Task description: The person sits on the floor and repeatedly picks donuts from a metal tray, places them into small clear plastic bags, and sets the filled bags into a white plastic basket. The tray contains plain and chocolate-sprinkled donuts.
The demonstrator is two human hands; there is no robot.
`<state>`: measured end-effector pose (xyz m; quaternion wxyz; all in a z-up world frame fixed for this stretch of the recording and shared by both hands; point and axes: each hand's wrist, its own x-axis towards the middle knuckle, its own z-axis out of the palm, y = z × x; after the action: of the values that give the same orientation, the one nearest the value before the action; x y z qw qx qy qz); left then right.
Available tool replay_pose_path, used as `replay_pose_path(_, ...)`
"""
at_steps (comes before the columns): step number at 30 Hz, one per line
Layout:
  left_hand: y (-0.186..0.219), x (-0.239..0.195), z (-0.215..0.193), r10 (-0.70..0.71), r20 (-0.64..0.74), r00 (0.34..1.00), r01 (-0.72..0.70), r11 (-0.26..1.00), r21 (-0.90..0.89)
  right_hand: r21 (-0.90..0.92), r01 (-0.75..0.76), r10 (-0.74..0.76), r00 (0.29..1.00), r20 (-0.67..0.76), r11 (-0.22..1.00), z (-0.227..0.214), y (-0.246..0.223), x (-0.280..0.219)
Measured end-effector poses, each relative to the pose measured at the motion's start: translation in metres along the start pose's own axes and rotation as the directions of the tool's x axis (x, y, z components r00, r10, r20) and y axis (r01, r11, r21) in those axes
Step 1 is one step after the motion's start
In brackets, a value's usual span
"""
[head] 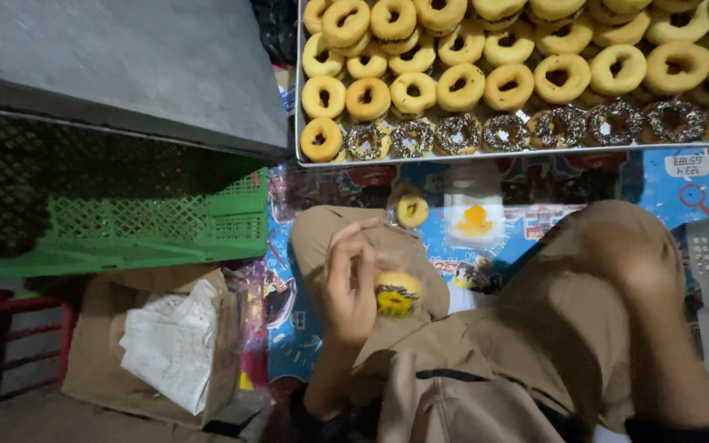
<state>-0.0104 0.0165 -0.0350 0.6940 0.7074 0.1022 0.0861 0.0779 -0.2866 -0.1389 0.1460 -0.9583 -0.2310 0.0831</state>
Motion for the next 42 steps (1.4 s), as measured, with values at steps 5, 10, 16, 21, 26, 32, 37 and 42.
replay_pose_path(5,-0.073,0.018,-0.010,-0.140,-0.206,0.969,0.238,0.762,0.602,0.836,0.329,-0.205,0.943,-0.264,0.440,0.081,-0.094,0.043)
replay_pose_path(10,-0.180,0.002,-0.061,0.294,-0.283,0.913,-0.156,0.892,0.423,0.967,-0.245,0.347,0.914,0.209,0.064,0.188,-0.167,0.038)
replay_pose_path(16,-0.241,-0.023,-0.096,-0.037,-0.380,0.924,0.134,0.963,0.233,0.823,-0.448,0.301,0.778,0.551,-0.348,0.238,-0.098,0.005)
replay_pose_path(21,-0.255,0.057,-0.042,-0.026,-0.150,0.988,0.033,0.998,0.049,0.804,-0.359,0.250,0.930,0.268,0.474,0.166,0.028,0.027)
replay_pose_path(26,-0.281,0.107,0.032,-0.031,-0.168,0.985,0.109,0.873,0.475,0.747,-0.007,0.222,0.957,-0.188,0.664,0.150,-0.001,0.035)
replay_pose_path(32,-0.256,0.097,0.035,0.254,-0.067,0.965,-0.074,0.506,0.860,0.959,-0.110,0.403,0.915,-0.005,0.263,0.182,-0.028,0.043)
replay_pose_path(37,-0.186,0.081,0.036,0.393,-0.073,0.917,-0.224,0.657,0.719,0.874,-0.090,0.329,0.940,-0.083,0.478,0.157,-0.041,0.033)
replay_pose_path(42,-0.132,0.035,0.032,-0.029,0.081,0.996,-0.006,0.916,0.402,0.886,-0.035,-0.024,0.998,0.052,0.462,0.106,-0.090,0.009)
